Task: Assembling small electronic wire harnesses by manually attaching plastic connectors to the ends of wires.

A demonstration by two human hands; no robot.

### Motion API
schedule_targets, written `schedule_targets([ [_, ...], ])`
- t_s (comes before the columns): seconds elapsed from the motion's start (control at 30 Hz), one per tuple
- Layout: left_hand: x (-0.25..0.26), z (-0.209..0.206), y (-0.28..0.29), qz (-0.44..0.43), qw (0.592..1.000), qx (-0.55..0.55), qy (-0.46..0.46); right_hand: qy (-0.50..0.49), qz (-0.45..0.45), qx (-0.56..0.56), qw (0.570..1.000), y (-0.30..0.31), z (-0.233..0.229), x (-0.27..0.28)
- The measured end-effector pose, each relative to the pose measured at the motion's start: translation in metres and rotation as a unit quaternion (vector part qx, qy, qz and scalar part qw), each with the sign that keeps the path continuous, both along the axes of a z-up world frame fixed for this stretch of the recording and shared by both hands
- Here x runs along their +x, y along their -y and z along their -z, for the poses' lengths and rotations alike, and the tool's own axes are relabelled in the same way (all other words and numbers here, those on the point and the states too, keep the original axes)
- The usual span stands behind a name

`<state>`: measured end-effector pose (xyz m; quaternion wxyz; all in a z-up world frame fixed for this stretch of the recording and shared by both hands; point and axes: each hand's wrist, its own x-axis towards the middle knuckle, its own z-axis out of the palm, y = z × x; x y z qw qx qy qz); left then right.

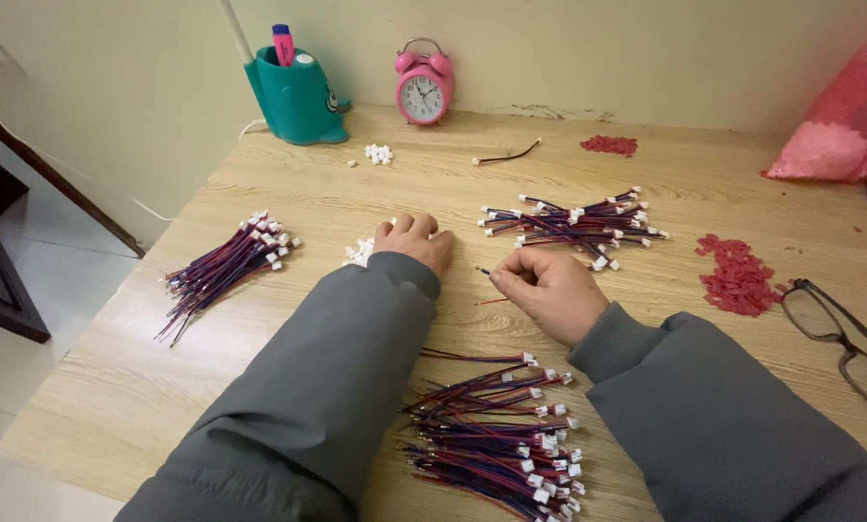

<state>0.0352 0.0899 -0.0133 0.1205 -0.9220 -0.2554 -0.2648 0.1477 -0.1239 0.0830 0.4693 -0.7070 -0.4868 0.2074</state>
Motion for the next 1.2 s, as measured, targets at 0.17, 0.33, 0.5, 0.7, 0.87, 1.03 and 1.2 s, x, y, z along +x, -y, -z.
schedule_targets([
  [0.17,-0.012,-0.001,0.021,0.019,0.999,-0.041,-0.002,0.004,0.002,-0.012,1.0,0.003,0.0,0.002],
  [0.33,-0.032,-0.011,0.031,0.015,0.997,-0.074,0.019,0.005,0.0,-0.005,1.0,0.002,0.001,0.002],
  [0.5,-0.031,-0.004,0.022,-0.009,0.995,-0.077,0.054,0.042,0.007,-0.024,0.999,0.004,-0.001,0.001],
  [0.7,-0.025,-0.02,0.043,0.009,0.982,-0.16,-0.097,0.008,0.003,-0.005,1.0,0.006,-0.003,-0.001],
  [0.87,-0.014,-0.012,0.036,-0.008,0.972,-0.197,-0.127,0.009,-0.004,-0.004,1.0,0.005,-0.004,-0.002],
  [1.03,-0.04,-0.038,0.059,-0.005,0.892,-0.448,0.057,-0.011,-0.018,0.008,1.0,0.01,-0.016,-0.008],
  [1.2,-0.05,-0.036,0.076,0.134,0.544,-0.747,0.357,-0.014,-0.048,0.005,0.999,0.012,-0.024,-0.013],
])
